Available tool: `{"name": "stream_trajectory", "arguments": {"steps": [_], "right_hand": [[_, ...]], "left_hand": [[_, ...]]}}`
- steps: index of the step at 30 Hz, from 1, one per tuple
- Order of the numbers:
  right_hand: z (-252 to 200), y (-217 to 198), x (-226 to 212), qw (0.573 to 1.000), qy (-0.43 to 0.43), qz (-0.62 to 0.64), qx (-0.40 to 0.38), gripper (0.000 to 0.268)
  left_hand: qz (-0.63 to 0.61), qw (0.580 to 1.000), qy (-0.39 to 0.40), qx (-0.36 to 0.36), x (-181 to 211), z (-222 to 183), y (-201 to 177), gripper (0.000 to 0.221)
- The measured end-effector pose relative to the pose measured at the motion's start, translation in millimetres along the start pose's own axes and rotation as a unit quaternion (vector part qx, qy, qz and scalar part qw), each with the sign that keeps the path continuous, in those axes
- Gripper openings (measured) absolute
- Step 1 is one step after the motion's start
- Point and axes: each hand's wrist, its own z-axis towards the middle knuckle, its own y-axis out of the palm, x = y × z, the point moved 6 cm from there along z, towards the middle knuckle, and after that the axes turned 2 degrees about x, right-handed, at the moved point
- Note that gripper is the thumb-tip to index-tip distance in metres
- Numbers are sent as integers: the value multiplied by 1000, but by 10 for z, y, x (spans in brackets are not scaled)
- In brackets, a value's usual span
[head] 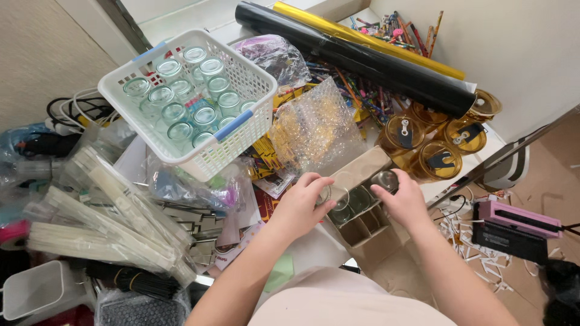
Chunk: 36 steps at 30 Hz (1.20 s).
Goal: The person organizes a workspace by moving storage dividers and then places small glass jars into a cardboard grid insert.
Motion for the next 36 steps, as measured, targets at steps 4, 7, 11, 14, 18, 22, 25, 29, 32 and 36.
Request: {"name": "stream_trajectory", "arguments": {"steps": [4,7,11,14,18,22,25,29,32,36], "right_hand": [[-84,86,-146,987,-150,-57,28,67],[125,337,269,960,-210,-180,40,51],[91,312,297,972,-122,-200,12,54],[18,228,255,990,-110,-82,34,60],[-225,-75,-84,981,-89,164,53,42],[-206,-30,-106,868,52,487,-80,35],[-16,-221,153,854,-17,519,-17,36],[-65,-578,73,918,-36,391,62,57],[-93,-583,41,964,9,252,80,59],[-27,-447,157,979,-40,161,114,70]], "left_hand": [[-4,1000,3,-11,42,-10,13,44],[-3,1000,7,-13,31,-5,60,43],[-17,999,-9,-29,72,4,49,42],[-25,999,-16,-33,139,29,61,42],[-127,991,-28,16,199,257,254,40],[-157,987,27,-21,340,550,723,44],[-118,991,20,-59,387,702,901,58],[72,991,64,-90,376,791,1122,81],[206,961,107,-154,270,786,1385,63],[277,939,179,-101,145,816,1617,46]]}}
